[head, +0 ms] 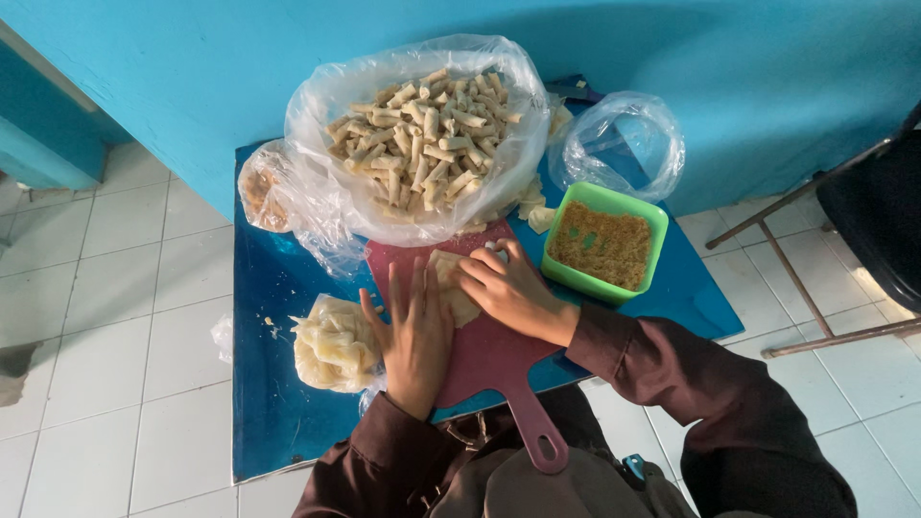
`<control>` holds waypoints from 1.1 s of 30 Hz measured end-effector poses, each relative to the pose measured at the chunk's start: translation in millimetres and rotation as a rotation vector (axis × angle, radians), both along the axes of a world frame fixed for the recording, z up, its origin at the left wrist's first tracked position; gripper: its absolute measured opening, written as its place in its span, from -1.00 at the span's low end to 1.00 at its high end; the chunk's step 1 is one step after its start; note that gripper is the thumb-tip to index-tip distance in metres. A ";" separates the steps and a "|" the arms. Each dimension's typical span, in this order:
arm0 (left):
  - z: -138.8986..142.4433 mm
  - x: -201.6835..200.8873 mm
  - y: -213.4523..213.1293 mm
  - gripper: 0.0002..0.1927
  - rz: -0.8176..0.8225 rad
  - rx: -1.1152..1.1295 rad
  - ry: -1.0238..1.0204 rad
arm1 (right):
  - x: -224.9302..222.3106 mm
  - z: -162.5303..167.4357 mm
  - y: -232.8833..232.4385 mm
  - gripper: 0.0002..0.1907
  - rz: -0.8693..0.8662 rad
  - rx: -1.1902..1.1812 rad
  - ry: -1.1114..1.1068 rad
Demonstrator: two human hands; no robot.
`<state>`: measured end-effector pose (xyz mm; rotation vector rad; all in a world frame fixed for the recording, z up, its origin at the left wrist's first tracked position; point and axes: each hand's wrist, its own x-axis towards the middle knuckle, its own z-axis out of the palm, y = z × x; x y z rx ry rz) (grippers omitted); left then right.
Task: The person takes pieces of dough from a plastic-lined bowl, flattens and folds each piece by hand on a small cutting board, and stacks the folded pieces on the board. They occasionally reach into a green container of brown filling and continue folding more dough pieces.
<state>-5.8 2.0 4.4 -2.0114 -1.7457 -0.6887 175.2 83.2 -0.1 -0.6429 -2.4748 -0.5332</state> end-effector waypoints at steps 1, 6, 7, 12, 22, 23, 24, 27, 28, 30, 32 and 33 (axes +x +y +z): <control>0.6 0.3 -0.9 -0.36 -0.004 -0.011 -0.063 | -1.9 -1.2 2.3 -0.69 0.005 0.014 0.015; 2.0 0.9 -6.8 -0.23 0.010 -0.063 -0.202 | -7.7 -5.9 10.6 -0.76 -0.006 -0.020 0.100; 2.1 1.3 -6.5 -0.23 0.010 -0.066 -0.208 | -8.3 -5.2 11.6 -0.76 0.004 -0.046 0.137; 2.0 4.4 -5.4 -0.27 0.034 -0.039 -0.216 | -9.9 9.8 14.5 -0.82 -0.032 -0.377 0.280; 3.9 6.8 -5.7 -0.39 0.023 -0.023 -0.211 | 10.3 111.4 34.5 -0.83 0.074 -1.238 0.232; 4.2 6.9 -5.6 -0.40 0.013 -0.009 -0.201 | 12.4 121.1 37.3 -0.84 0.115 -1.244 0.224; 4.2 8.4 -5.2 -0.45 0.033 0.017 -0.155 | 18.0 129.3 38.0 -0.80 0.088 -0.976 0.350; 4.0 11.1 -10.4 -0.60 0.061 0.063 -0.067 | 42.8 136.5 34.6 -0.79 -0.046 -0.371 0.509; 4.0 11.1 -12.8 -0.66 0.045 0.070 -0.075 | 56.8 133.5 31.6 -0.85 -0.141 -0.302 0.449; 4.2 12.0 -14.7 -0.74 0.052 0.056 -0.048 | 87.2 120.5 30.7 -0.92 -0.274 -0.280 0.304; 4.3 13.2 -17.1 -0.79 0.093 0.005 0.027 | 108.7 93.7 34.2 -0.95 -0.356 -0.381 0.136; 4.4 14.0 -17.3 -0.80 0.105 0.007 0.017 | 118.6 80.2 37.4 -0.92 -0.392 -0.359 0.043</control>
